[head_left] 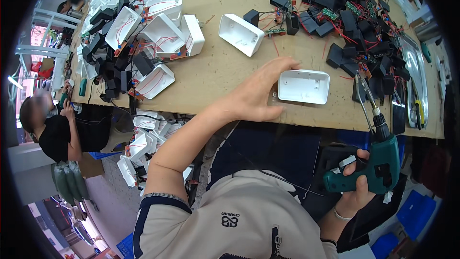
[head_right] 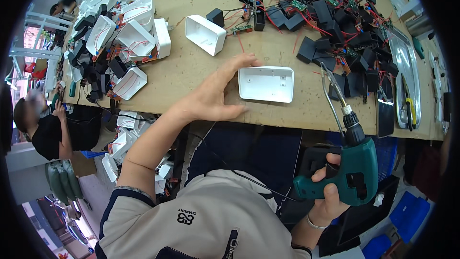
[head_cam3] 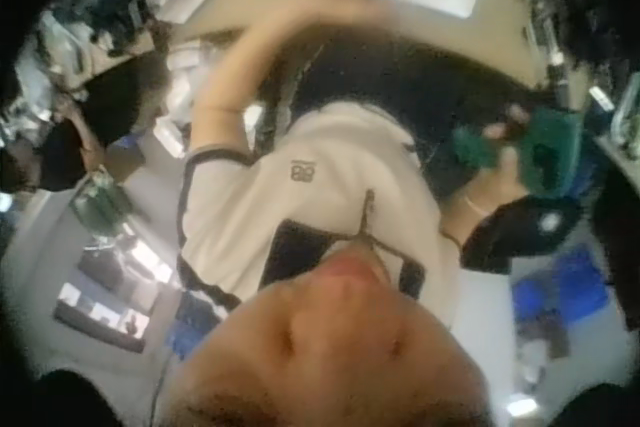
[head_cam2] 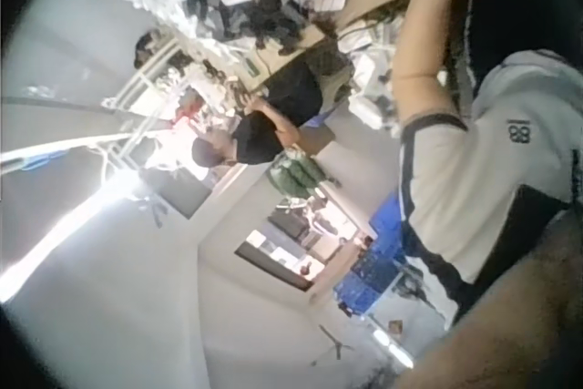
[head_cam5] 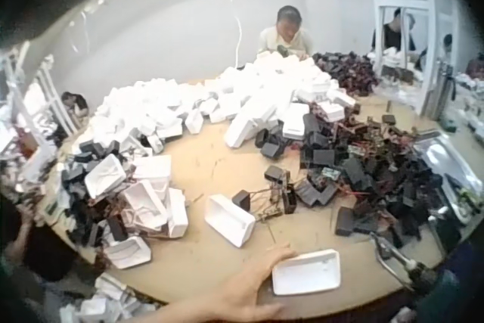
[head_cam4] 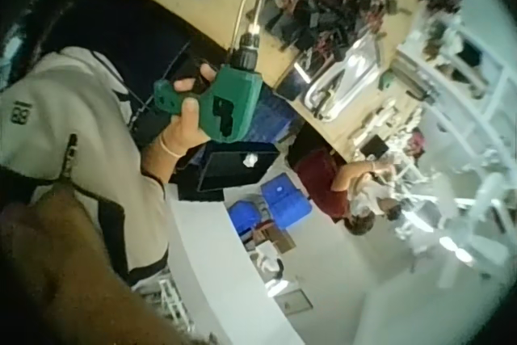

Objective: The worker is assembling electronic components by using a handheld soldering tool to attach wires inside white plastic housings.

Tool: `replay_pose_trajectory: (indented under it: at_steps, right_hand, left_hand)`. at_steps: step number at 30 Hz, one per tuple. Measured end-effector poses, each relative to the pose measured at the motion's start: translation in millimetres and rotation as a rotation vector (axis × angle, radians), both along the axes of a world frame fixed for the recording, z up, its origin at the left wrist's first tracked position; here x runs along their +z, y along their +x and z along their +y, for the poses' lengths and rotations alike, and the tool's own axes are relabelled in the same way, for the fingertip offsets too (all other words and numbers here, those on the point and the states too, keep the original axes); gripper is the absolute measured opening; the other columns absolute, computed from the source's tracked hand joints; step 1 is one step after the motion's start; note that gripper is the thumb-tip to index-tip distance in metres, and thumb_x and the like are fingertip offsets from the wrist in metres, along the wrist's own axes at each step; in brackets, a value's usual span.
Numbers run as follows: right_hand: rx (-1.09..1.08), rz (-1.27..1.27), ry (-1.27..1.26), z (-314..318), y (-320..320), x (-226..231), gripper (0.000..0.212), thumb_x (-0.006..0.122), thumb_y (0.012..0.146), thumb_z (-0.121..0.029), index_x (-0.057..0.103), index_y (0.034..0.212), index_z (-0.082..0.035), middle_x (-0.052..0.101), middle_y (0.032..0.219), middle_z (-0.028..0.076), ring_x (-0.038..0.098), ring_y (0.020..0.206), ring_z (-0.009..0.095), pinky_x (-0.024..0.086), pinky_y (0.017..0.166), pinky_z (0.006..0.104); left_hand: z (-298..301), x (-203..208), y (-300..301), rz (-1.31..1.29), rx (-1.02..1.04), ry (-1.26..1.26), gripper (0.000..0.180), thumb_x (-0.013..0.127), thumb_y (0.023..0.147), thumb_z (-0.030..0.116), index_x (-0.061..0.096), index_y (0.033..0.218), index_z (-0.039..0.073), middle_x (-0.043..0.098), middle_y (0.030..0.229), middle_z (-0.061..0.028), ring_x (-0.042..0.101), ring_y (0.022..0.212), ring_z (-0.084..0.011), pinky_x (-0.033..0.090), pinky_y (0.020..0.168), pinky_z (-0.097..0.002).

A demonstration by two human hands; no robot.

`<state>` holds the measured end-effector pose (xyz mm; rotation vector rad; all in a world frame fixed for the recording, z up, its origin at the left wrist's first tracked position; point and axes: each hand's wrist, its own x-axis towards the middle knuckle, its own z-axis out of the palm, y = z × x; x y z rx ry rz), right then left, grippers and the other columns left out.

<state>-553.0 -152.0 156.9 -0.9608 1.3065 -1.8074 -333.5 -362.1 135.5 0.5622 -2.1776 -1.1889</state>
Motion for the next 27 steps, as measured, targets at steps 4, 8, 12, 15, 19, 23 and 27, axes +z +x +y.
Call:
replay_pose_trajectory:
  at_steps: [4, 8, 12, 15, 19, 23, 27]
  right_hand:
    - [0.006, 0.004, -0.007, -0.9, 4.3, 1.2, 0.056, 0.061, 0.077, -0.015, 0.034, 0.121, 0.007, 0.050, 0.108, 0.023, 0.057, 0.070, 0.017, 0.049, 0.056, 0.0235]
    - [0.005, 0.010, -0.015, -1.3, 5.0, 3.8, 0.056, 0.061, 0.076, -0.015, 0.035, 0.121, 0.007, 0.051, 0.108, 0.023, 0.058, 0.070, 0.017, 0.049, 0.056, 0.0237]
    - [-0.009, 0.001, -0.011, -1.5, 6.9, 4.2, 0.058, 0.063, 0.075, -0.015, 0.035, 0.121, 0.007, 0.051, 0.107, 0.024, 0.058, 0.070, 0.017, 0.049, 0.056, 0.0231]
    - [-0.049, 0.005, 0.014, 0.4, 7.1, 5.9, 0.059, 0.063, 0.074, -0.015, 0.034, 0.121, 0.007, 0.052, 0.106, 0.024, 0.059, 0.069, 0.017, 0.050, 0.055, 0.0224]
    - [-0.081, 0.003, 0.017, 0.6, 6.5, 4.9, 0.060, 0.064, 0.074, -0.015, 0.034, 0.121, 0.008, 0.052, 0.105, 0.024, 0.059, 0.068, 0.018, 0.050, 0.053, 0.0213]
    - [-0.097, -0.008, 0.039, 0.7, 2.6, 3.2, 0.060, 0.064, 0.074, -0.015, 0.034, 0.120, 0.009, 0.052, 0.104, 0.025, 0.059, 0.068, 0.017, 0.050, 0.053, 0.0214]
    - [-0.069, 0.009, 0.036, -2.8, 1.9, 3.2, 0.060, 0.064, 0.074, -0.016, 0.035, 0.120, 0.008, 0.052, 0.105, 0.025, 0.058, 0.067, 0.017, 0.050, 0.055, 0.0222]
  left_hand:
    - [-4.1, 8.1, 4.7, 0.024, 0.006, -0.236, 0.060, 0.063, 0.066, 0.011, 0.038, 0.120, 0.000, 0.047, 0.114, -0.0170, 0.040, 0.115, -0.0346, 0.034, 0.094, -0.0392]
    - [-39.6, 37.1, -2.9, -0.011, 0.239, -0.481, 0.041, 0.062, 0.067, 0.013, 0.053, 0.106, 0.002, 0.053, 0.102, -0.0160, 0.049, 0.101, -0.0314, 0.038, 0.086, -0.0414]
    - [-108.7, 44.2, -31.9, -0.012, 0.320, -0.764, 0.027, 0.060, 0.068, 0.008, 0.062, 0.095, 0.005, 0.059, 0.089, -0.0149, 0.055, 0.085, -0.0299, 0.041, 0.074, -0.0404]
    - [-103.1, 70.0, -54.6, -0.464, 0.268, -1.273, 0.035, 0.055, 0.066, 0.011, 0.057, 0.099, -0.002, 0.056, 0.099, -0.0211, 0.056, 0.090, -0.0320, 0.045, 0.079, -0.0367]
    - [-127.8, 73.4, -76.9, -0.964, 0.051, -0.734, 0.021, 0.059, 0.071, 0.001, 0.063, 0.091, 0.002, 0.060, 0.077, -0.0099, 0.056, 0.067, -0.0205, 0.042, 0.060, -0.0284]
    - [-122.2, 96.0, -67.8, -0.971, 0.073, -0.578, 0.015, 0.055, 0.067, 0.010, 0.066, 0.077, 0.005, 0.060, 0.073, -0.0173, 0.059, 0.072, -0.0331, 0.048, 0.065, -0.0386]
    - [-118.8, 89.2, -48.6, -0.765, 0.084, -0.688, 0.015, 0.054, 0.070, 0.008, 0.066, 0.080, 0.007, 0.061, 0.075, -0.0157, 0.059, 0.073, -0.0321, 0.047, 0.064, -0.0396]
